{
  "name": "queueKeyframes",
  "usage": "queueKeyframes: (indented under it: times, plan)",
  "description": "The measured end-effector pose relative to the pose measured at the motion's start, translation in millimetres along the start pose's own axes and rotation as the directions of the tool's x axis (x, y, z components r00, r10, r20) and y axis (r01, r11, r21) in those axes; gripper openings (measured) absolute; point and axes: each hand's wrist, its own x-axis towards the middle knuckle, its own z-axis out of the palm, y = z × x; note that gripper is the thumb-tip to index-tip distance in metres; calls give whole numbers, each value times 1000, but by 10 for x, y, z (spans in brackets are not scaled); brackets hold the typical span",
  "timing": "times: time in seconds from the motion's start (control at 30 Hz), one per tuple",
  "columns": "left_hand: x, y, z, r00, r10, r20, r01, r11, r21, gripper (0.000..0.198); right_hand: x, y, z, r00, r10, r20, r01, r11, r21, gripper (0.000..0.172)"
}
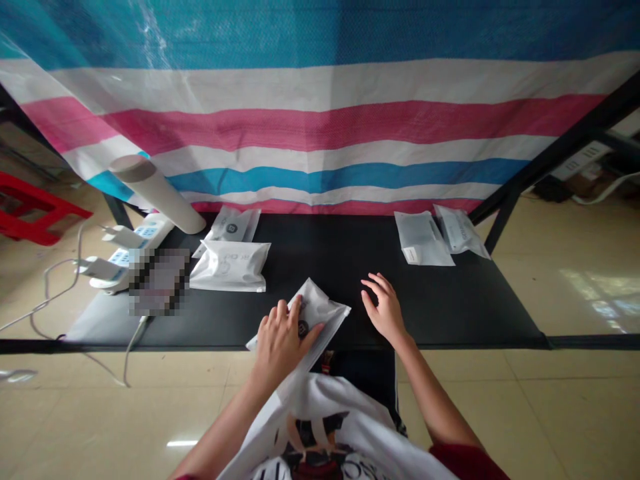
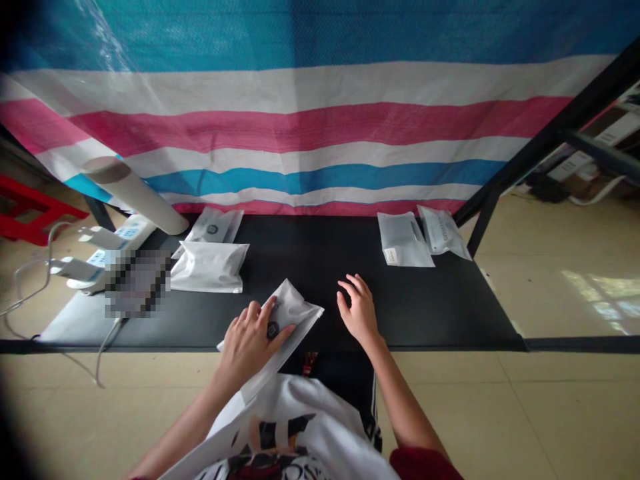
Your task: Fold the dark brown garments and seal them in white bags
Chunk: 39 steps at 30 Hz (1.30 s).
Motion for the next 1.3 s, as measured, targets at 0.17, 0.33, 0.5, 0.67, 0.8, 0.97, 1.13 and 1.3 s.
queueKeyframes:
  times: [0.17, 0.33, 0.5, 0.67, 0.8, 0.97, 1.13, 1.3]
  plan:
    - [465, 105, -111, 974, -131, 185, 120, 990, 69, 68, -30, -197, -10, 994, 75, 74, -87, 981, 173, 32]
    - [840, 123, -72, 996, 88, 34, -86, 995, -44, 47, 86, -344, 22, 961, 178, 212, -214, 963, 165, 38]
    - [1317, 166, 178, 935, 292, 200, -225, 927, -300, 30, 406, -408, 102, 912, 262, 317, -314, 941, 127, 41]
    - [1497, 184, 342, 904, 323, 281, -194, 894, -405, 25, 608, -379, 245, 918, 196, 345, -268, 947, 176, 34]
    - [1650, 153, 357, 942, 247, 229, -133, 897, -421, 27, 508, -390, 243, 919, 183, 349, -293, 910, 295, 35]
    - [2032, 195, 339, 978, 148, 147, -80, 918, -389, 28, 9, -552, 117, 882, 232, 410, -391, 845, 364, 38]
    - [1949, 365, 267, 988, 142, 67, -109, 929, -354, 25, -299, -582, -41, 827, 238, 509, -462, 805, 373, 39]
    - [1316, 359, 134, 965, 80, -248, -154, 943, -296, 33, -235, -465, -79, 818, 314, 483, -555, 651, 518, 39]
